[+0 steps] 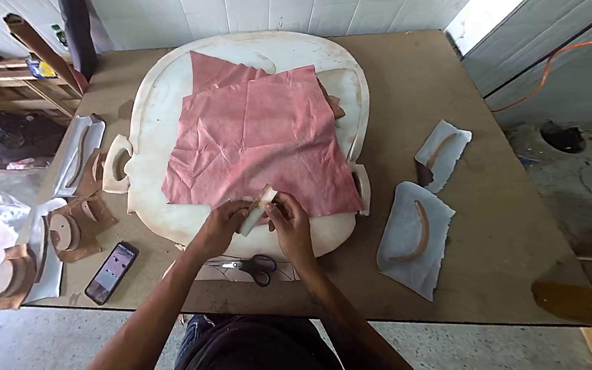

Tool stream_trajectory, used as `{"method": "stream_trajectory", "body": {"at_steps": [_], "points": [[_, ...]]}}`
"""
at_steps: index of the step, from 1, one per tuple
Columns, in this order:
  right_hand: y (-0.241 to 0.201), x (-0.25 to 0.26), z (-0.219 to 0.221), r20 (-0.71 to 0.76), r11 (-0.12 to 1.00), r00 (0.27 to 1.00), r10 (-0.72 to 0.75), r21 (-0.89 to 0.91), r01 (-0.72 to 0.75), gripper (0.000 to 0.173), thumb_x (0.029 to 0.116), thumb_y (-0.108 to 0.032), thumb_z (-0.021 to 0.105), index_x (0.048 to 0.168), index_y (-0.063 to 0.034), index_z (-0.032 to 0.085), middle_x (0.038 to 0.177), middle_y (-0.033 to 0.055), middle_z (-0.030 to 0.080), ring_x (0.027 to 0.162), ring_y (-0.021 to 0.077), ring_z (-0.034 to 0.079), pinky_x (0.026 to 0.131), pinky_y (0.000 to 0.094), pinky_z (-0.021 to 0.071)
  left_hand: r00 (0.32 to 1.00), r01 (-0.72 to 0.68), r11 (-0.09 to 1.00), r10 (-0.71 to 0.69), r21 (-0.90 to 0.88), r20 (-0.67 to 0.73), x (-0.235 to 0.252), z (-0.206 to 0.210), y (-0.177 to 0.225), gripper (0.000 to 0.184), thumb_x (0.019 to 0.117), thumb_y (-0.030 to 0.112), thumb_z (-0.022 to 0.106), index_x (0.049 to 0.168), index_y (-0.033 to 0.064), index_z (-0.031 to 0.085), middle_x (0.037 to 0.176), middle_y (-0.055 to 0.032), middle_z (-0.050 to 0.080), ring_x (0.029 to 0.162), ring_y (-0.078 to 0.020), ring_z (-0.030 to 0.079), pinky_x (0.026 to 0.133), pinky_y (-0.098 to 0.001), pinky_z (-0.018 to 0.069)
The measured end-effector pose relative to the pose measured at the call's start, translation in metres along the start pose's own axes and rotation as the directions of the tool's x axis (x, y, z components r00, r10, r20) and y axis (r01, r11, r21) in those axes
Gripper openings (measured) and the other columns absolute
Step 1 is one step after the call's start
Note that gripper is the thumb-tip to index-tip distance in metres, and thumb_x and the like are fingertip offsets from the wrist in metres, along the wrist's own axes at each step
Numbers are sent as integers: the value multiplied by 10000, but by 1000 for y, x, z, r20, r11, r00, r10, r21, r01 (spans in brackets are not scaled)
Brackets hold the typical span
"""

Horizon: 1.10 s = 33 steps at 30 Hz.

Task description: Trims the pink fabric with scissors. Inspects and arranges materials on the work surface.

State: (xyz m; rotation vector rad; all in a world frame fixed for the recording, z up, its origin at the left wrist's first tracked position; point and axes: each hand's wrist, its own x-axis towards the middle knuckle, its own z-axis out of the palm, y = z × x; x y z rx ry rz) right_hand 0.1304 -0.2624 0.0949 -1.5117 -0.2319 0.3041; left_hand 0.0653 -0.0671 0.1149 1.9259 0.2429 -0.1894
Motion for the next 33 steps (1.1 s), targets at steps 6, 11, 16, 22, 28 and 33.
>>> {"method": "stream_trajectory", "body": {"at_steps": [6, 11, 16, 22, 28, 33], "points": [[-23, 9, 28, 138, 1000, 990, 25, -19, -22, 209, 1001, -229, 652, 1140, -75, 678, 819, 102, 687, 568, 217, 620, 495, 336, 553, 986, -96, 986, 75, -139, -151, -32, 4, -8, 246, 1052, 339, 575, 1027, 161, 743, 974, 1, 701, 795, -131, 678, 705, -330, 605], [-30, 10, 35, 223, 936, 972, -78, -319, 148, 303, 1034, -427, 574, 982, -156, 700, 691, -9, 625, 549, 126, 585, 490, 292, 517, 949, -244, 960, 206, -140, -241, -44, 1, -11, 311, 1005, 369, 629, 804, 142, 699, 897, 7, 672, 778, -112, 645, 676, -295, 569], [-24, -6, 55, 204, 786, 851, -485, -325, 526, 333, 1048, -309, 567, 811, -95, 662, 734, -12, 599, 652, 80, 590, 571, 265, 528, 904, -278, 861, 85, -426, -418, -46, 17, 3, 352, 1047, 325, 517, 851, 107, 712, 893, -43, 683, 788, -151, 663, 702, -342, 584], [-26, -22, 46, 291, 922, 943, -162, -296, 249, 397, 997, -517, 608, 1067, -130, 659, 809, -34, 671, 674, 76, 637, 590, 281, 566, 931, -272, 920, 177, -283, -320, -39, -11, -8, 326, 1036, 334, 555, 838, 145, 733, 1023, -23, 698, 988, -173, 650, 878, -377, 551], [-42, -8, 37, 505, 838, 863, 34, -485, 251, 402, 972, -559, 625, 1045, -170, 696, 775, -52, 631, 648, 61, 592, 582, 283, 532, 965, -196, 954, 147, -226, -215, -50, -13, -12, 325, 1041, 351, 544, 850, 170, 735, 1012, 1, 682, 986, -159, 636, 869, -362, 543], [-48, -28, 46, 654, 834, 756, 44, -440, 332, 344, 1043, -401, 573, 966, -104, 728, 792, 19, 673, 699, 124, 642, 648, 355, 564, 960, -85, 905, -37, -417, -276, -52, -2, -11, 397, 1074, 348, 421, 1091, 114, 741, 1140, -42, 712, 1011, -179, 664, 891, -388, 555]]}}
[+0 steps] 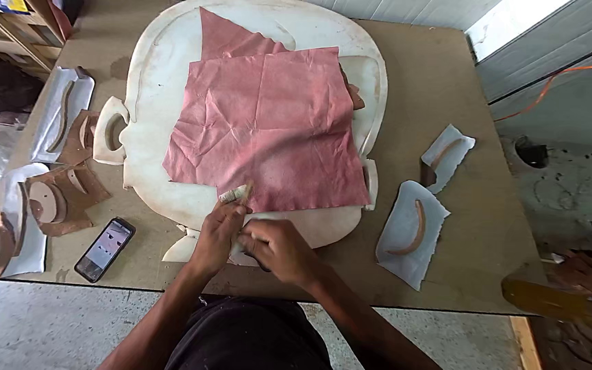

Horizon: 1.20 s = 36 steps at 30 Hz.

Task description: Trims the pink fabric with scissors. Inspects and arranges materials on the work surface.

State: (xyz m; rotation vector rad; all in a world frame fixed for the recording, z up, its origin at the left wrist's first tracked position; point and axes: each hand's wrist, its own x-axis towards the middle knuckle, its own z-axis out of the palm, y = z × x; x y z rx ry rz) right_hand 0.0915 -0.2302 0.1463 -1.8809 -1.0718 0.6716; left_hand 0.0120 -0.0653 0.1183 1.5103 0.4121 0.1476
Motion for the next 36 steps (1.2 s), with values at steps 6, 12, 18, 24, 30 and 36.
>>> {"method": "stream_trajectory", "body": {"at_steps": [6, 12, 18, 24, 30, 36], "points": [[10, -51, 20, 43, 999, 998, 46, -21, -45, 295, 1016, -369, 616, 978, -104, 739, 899, 53, 719, 823, 178, 702, 741, 434, 599, 997, 12, 938, -39, -345, -72, 37, -32, 27, 519, 1115, 433, 263, 1232, 90, 635, 1105, -89, 692, 966, -202, 666, 810, -361, 558], [79, -173, -52, 453, 707, 543, 707, -446, -549, 400, 918, -454, 714, 1158, -132, 716, 984, 167, 722, 948, 388, 691, 827, 675, 523, 996, 79, 918, -53, -388, 78, 17, -61, 1, 498, 1114, 414, 286, 1218, 63, 623, 1040, -138, 693, 970, -237, 689, 833, -367, 582], [68, -179, -37, 349, 648, 547, 761, -432, -627, 475, 935, -362, 718, 1365, -176, 640, 1238, 128, 700, 1124, 364, 670, 950, 653, 512, 984, 144, 947, -106, -286, 146, -2, -58, -23, 554, 1113, 404, 265, 1070, 38, 678, 1013, -156, 693, 920, -247, 675, 842, -383, 573], [26, -66, -21, -114, 860, 877, 468, -171, -481, 316, 992, -447, 628, 1046, -166, 762, 1013, -5, 733, 968, 156, 698, 890, 440, 578, 982, 155, 969, -130, -194, 136, -2, -39, -24, 521, 1122, 393, 312, 1157, 37, 692, 1117, -163, 703, 953, -272, 670, 859, -412, 561], [17, 6, 32, -310, 964, 935, 173, -141, -225, 428, 860, -458, 804, 1195, -210, 703, 1040, -76, 680, 889, 41, 661, 758, 283, 607, 960, 159, 931, -224, -329, -170, -16, 6, -36, 464, 1124, 339, 321, 1288, 84, 673, 1259, -102, 688, 1146, -258, 649, 963, -447, 552], [70, 50, 26, -231, 933, 970, 80, -326, -154, 218, 929, -276, 754, 1136, -208, 769, 1143, 0, 680, 1061, 161, 648, 909, 392, 575, 886, 328, 892, -405, -312, -225, -15, -3, -56, 400, 1122, 304, 379, 1353, 120, 648, 1301, -38, 690, 1073, -213, 696, 877, -398, 590]]}}
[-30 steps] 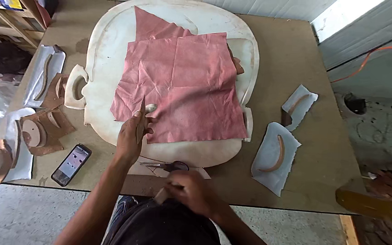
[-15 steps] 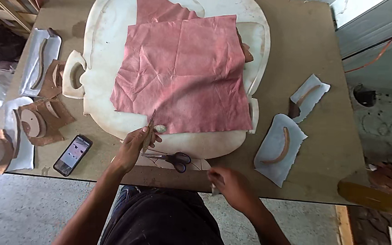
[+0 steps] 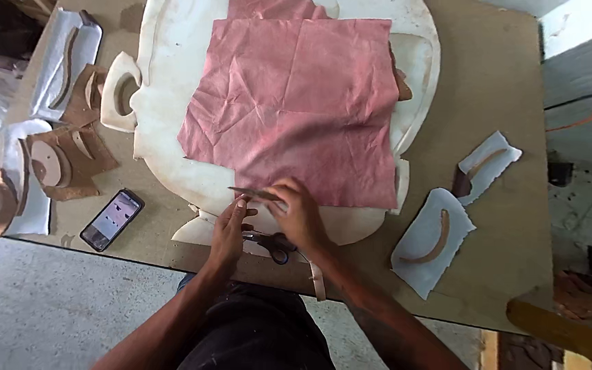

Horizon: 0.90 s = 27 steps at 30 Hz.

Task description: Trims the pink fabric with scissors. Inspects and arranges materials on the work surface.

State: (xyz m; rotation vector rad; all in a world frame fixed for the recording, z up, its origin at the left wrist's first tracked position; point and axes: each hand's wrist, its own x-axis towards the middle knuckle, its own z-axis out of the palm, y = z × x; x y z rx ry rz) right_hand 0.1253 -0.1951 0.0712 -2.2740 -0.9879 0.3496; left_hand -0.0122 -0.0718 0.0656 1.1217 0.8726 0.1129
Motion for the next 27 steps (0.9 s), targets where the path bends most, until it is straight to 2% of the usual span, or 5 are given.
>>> {"method": "stream_trajectory", "body": {"at_steps": [12, 15, 21, 24, 27], "points": [[41, 18, 11, 129, 990, 992, -1, -142, 20, 390, 896, -236, 779, 1279, -217, 708, 1264, 30, 619, 1187, 245, 569, 974, 475, 509, 971, -204, 845, 240, 495, -10, 13, -108, -9, 239, 1049, 234, 541, 1172, 226, 745, 1002, 61, 746, 822, -108, 701, 731, -340, 606], [19, -44, 13, 178, 990, 976, 127, -76, -115, 232, 916, -314, 754, 1106, -182, 768, 1144, 39, 680, 1123, 218, 635, 963, 463, 554, 971, -214, 796, 238, 566, 32, 24, -104, -1, 218, 1039, 251, 578, 1185, 255, 740, 1026, 86, 737, 824, -77, 695, 719, -324, 610], [31, -116, 47, 123, 963, 955, 268, -53, -264, 236, 919, -383, 728, 1066, -206, 778, 1079, 35, 668, 1039, 189, 640, 886, 382, 574, 832, -486, 380, 477, 787, 283, 64, -69, 8, 220, 967, 341, 678, 1135, 229, 765, 1238, 9, 692, 1218, -208, 594, 1006, -478, 509], [33, -118, 45, 105, 961, 956, 275, -52, -271, 218, 900, -296, 769, 1083, -179, 767, 1091, 48, 643, 1022, 187, 638, 871, 370, 586, 775, -581, 175, 419, 795, 473, 100, -39, 12, 307, 911, 426, 718, 1184, 287, 744, 1506, -39, 531, 1483, -290, 355, 1178, -546, 339], [34, -119, 43, 139, 962, 957, 254, -137, -236, 236, 873, -267, 778, 1101, -207, 760, 1141, 49, 625, 1071, 209, 609, 892, 377, 567, 728, -642, -8, 310, 767, 612, 125, -15, 3, 335, 881, 469, 734, 1150, 271, 753, 1416, -113, 584, 1535, -368, 241, 1247, -610, 188]]}}
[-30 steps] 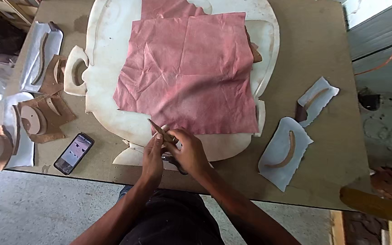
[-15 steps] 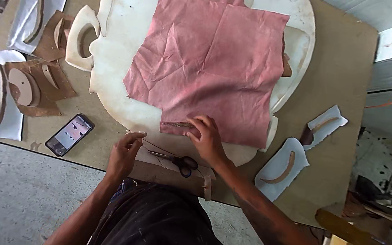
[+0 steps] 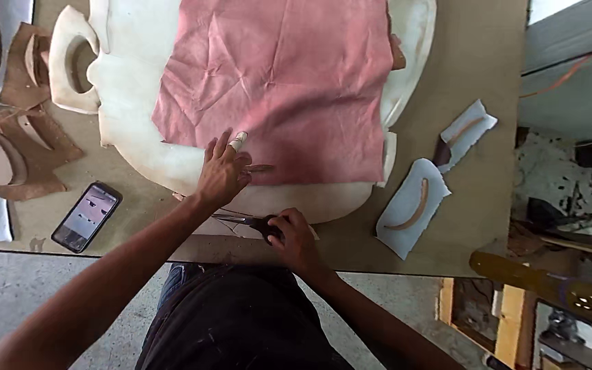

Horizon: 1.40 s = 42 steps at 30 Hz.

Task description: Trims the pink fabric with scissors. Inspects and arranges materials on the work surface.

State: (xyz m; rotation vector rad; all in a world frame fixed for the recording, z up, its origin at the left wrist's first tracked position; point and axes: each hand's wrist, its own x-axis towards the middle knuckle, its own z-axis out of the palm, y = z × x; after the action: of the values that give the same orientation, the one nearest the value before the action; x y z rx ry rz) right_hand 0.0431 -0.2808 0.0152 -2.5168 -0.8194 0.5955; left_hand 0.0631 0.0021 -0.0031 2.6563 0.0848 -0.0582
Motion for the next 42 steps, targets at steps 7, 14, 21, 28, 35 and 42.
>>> {"method": "stream_trajectory", "body": {"at_steps": [7, 14, 21, 28, 35, 42], "points": [[-4, 3, -16, 92, 998, 995, 29, -53, -24, 207, 818, -344, 819, 952, -203, 749, 1162, 15, 607, 1158, 206, 565, 911, 376, 555, 999, -44, 998, 44, 44, 18, 13, 0, 16, 209, 917, 408, 701, 1047, 257, 765, 1322, -95, 635, 1530, -357, 258, 1251, -614, 169], [5, -25, -77, 674, 938, 696, 247, 14, -346, 337, 968, -377, 626, 1091, -75, 711, 1047, 122, 683, 977, 266, 660, 898, 506, 534, 999, -25, 998, 24, 56, 22, 15, 10, 13, 259, 912, 448, 685, 1066, 253, 761, 1285, -83, 649, 1522, -353, 273, 1245, -622, 157], [29, -64, -79, 672, 448, 734, 99, 629, -636, 344, 908, -316, 756, 1106, -39, 706, 1020, 83, 731, 870, 180, 692, 769, 358, 587, 950, 149, 925, -232, -348, -210, -27, -24, 19, 325, 908, 381, 728, 1181, 205, 732, 1555, -108, 471, 1459, -309, 401, 1157, -550, 393], [27, -36, -45, 619, 115, 782, 72, 774, -623, 561, 962, -568, 627, 1024, -10, 652, 916, 94, 691, 723, 193, 685, 643, 369, 615, 889, 260, 268, -441, -928, 122, -87, -16, 73, 313, 1040, 174, 557, 1319, 50, 625, 1140, -111, 720, 964, -244, 718, 872, -438, 618], [26, -13, -30, 591, 27, 797, 121, 801, -598, 525, 988, -509, 616, 1004, 15, 650, 834, 98, 681, 676, 181, 678, 601, 333, 601, 812, 509, -67, -295, -858, 504, -87, 14, 88, 274, 1062, 174, 551, 1274, 50, 672, 1056, -164, 746, 909, -279, 741, 851, -423, 625], [25, -8, -28, 521, -32, 819, 240, 848, -530, 574, 933, -539, 684, 1011, 28, 641, 883, 135, 686, 704, 207, 687, 630, 347, 612, 741, 558, -301, -240, -774, 627, -51, 34, 104, 368, 1106, 241, 443, 1398, 69, 590, 1214, -178, 708, 1055, -295, 716, 929, -446, 591]]}}
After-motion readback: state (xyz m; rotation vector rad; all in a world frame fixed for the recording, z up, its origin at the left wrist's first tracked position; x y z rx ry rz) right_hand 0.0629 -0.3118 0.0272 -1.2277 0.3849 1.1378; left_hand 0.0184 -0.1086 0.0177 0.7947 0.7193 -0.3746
